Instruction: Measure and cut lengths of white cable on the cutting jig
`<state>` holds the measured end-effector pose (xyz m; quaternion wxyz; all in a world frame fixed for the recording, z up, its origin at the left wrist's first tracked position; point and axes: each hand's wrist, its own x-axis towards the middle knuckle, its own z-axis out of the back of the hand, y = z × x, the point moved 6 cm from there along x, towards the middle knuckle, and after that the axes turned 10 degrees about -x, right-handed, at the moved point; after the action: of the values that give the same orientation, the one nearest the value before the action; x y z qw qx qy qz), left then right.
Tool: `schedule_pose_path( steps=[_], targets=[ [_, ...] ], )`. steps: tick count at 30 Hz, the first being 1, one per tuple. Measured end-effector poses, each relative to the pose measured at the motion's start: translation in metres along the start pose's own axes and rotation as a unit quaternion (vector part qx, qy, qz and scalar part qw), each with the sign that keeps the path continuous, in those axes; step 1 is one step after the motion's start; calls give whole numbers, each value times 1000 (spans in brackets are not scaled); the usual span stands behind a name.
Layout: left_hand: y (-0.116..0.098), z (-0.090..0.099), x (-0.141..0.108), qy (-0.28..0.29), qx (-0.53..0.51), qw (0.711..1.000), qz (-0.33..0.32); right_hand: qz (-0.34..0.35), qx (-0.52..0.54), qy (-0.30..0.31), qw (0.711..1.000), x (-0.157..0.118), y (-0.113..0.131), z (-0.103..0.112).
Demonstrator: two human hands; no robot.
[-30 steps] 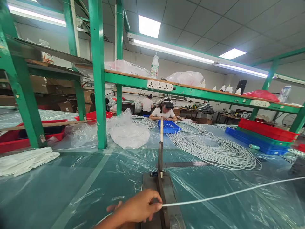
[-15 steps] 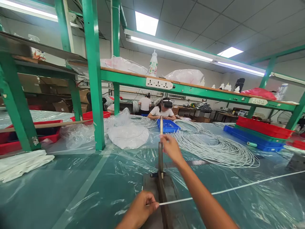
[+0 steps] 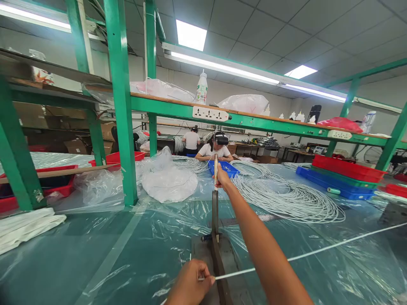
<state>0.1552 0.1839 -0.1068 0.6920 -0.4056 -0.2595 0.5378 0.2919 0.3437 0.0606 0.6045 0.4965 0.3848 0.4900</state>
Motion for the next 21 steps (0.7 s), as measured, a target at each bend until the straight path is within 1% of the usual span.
schedule_pose_path(
  steps=[3, 6, 8, 10, 13, 15, 17, 19, 21],
  targets=[
    [-7, 3, -6, -18, 9, 1000, 0, 19, 43, 18, 999, -29, 12, 18],
    [-11, 5, -9, -23, 18, 999, -14, 19, 81, 43, 996, -77, 16, 42],
    [-13, 5, -11, -26, 28, 999, -29, -1, 94, 48, 994, -116, 9, 58],
    [-16, 5, -15, -28, 28, 998, -45, -19, 93, 51, 994, -156, -4, 69],
    [-22, 4, -23, -26, 28, 997, -66, -21, 93, 71, 993, -202, -23, 76],
    [-26, 4, -27, -18, 40, 995, -86, -29, 112, 70, 991, -221, -34, 78],
    [-32, 2, -30, -3, 69, 991, -117, -52, 139, 57, 987, -231, -41, 80],
    [-37, 0, -31, 13, 126, 982, -141, -77, 157, 47, 983, -238, -47, 80],
    [-41, -2, -33, 29, 190, 970, -151, -114, 151, 28, 982, -246, -54, 83]
  ],
)
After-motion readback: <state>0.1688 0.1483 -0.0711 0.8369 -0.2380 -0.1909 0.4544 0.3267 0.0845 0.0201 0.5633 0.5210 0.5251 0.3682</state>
